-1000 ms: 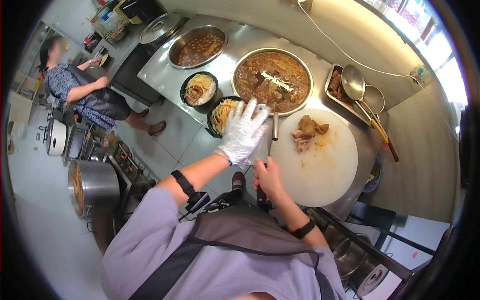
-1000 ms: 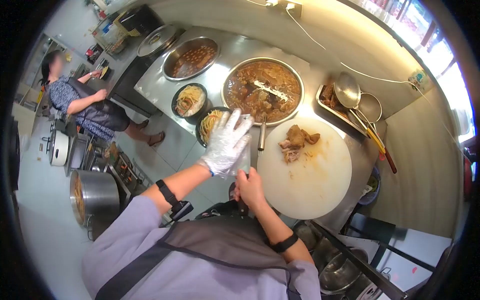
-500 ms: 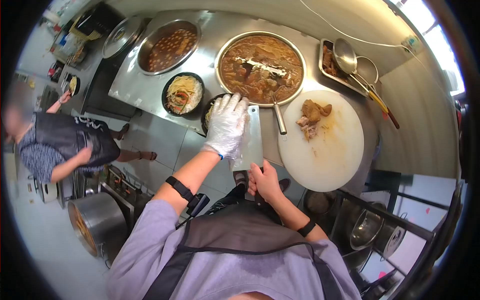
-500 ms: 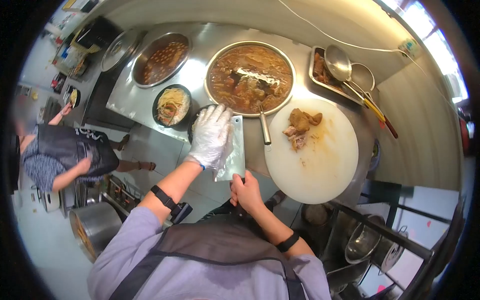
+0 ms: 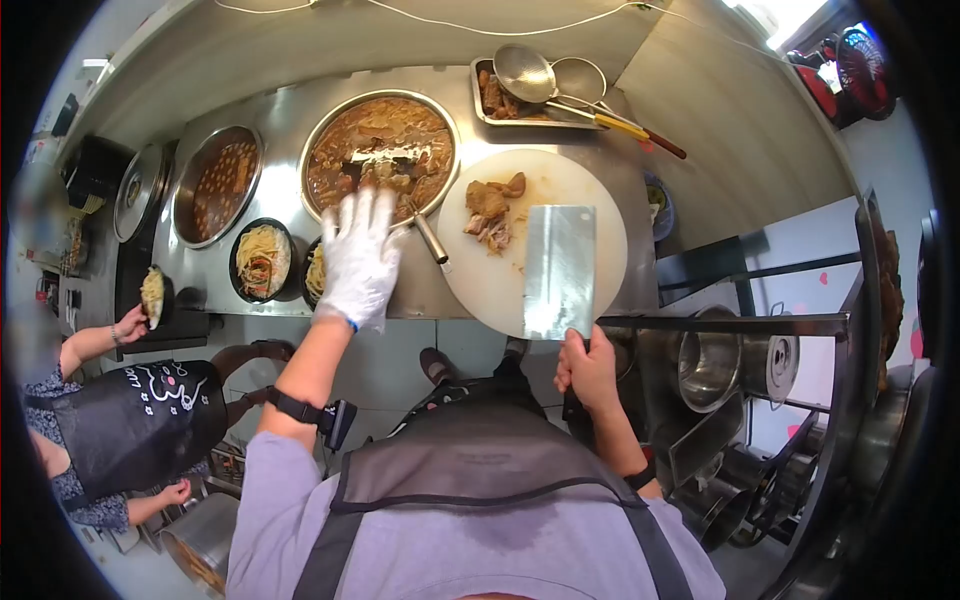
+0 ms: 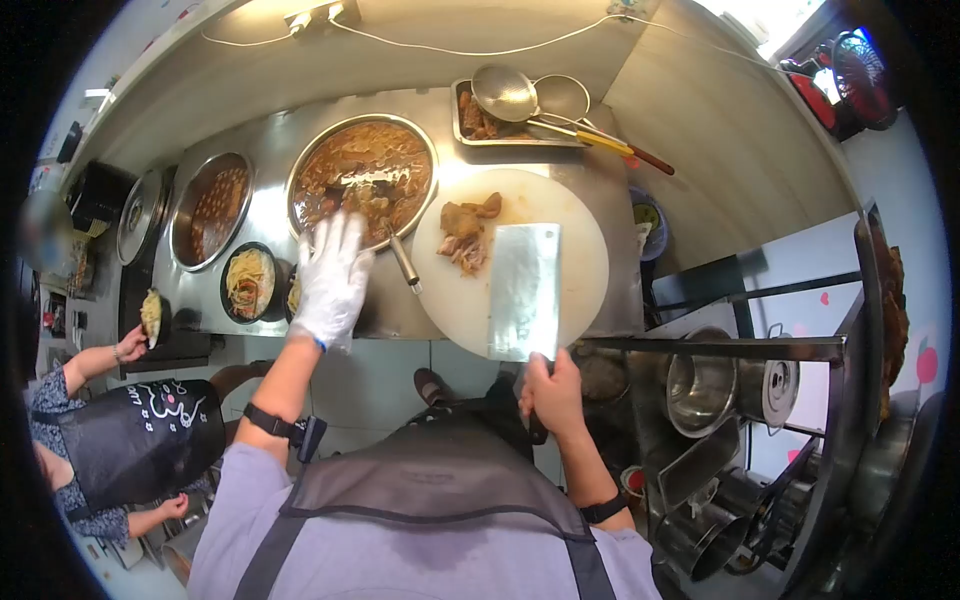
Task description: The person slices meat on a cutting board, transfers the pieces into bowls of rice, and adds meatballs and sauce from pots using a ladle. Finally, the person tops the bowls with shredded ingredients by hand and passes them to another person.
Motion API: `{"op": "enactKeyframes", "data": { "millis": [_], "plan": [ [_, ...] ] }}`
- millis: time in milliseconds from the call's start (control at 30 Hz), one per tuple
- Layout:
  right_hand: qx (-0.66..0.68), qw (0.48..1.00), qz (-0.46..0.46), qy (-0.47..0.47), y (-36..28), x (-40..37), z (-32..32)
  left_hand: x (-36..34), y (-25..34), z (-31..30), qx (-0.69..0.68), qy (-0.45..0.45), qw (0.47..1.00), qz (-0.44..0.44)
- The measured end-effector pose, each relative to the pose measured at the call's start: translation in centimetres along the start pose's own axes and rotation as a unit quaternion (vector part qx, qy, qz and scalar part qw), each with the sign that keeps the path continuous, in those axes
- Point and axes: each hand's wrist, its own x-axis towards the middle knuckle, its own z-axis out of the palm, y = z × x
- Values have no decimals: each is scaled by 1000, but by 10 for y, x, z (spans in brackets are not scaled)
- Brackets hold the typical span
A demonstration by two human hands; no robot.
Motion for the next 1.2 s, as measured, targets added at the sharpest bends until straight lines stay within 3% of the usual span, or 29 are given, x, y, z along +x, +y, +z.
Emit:
{"op": "enactKeyframes", "data": {
  "millis": [100,167,233,367,400,567,633,667,700,767,833,933,1100,1200],
  "plan": [
    [11,999,22,35,-5,12,-33,57,48,-2,-95,77,986,116],
    [10,1000,14,25,-8,20,-51,90,81,0,-129,-55,985,101],
    [-7,999,29,28,-7,32,-68,119,111,23,-91,-116,985,88],
    [-16,999,33,13,-9,41,-97,153,156,62,62,-102,991,57],
    [-8,999,49,8,-10,43,-104,154,159,78,15,-63,996,61],
    [-35,998,52,-4,-7,64,-143,156,185,118,-22,-108,991,69],
    [-42,998,57,-2,-11,73,-153,146,197,119,-220,-100,960,140],
    [-54,998,45,-4,-15,77,-157,145,206,106,-208,-175,955,119],
    [-67,997,33,-6,-18,82,-160,143,211,98,-208,-179,954,119],
    [-72,997,36,-6,-24,89,-165,137,212,88,-184,-113,970,111],
    [-148,989,0,-17,-27,95,-168,137,202,82,-155,-119,975,104],
    [-211,977,-13,-7,-33,99,-162,131,199,81,-72,-109,978,160],
    [-270,960,-72,9,-8,110,-159,125,222,108,-83,-137,974,158],
    [-330,935,-130,26,-3,110,-161,116,230,116,-18,-125,983,134]
  ]
}}
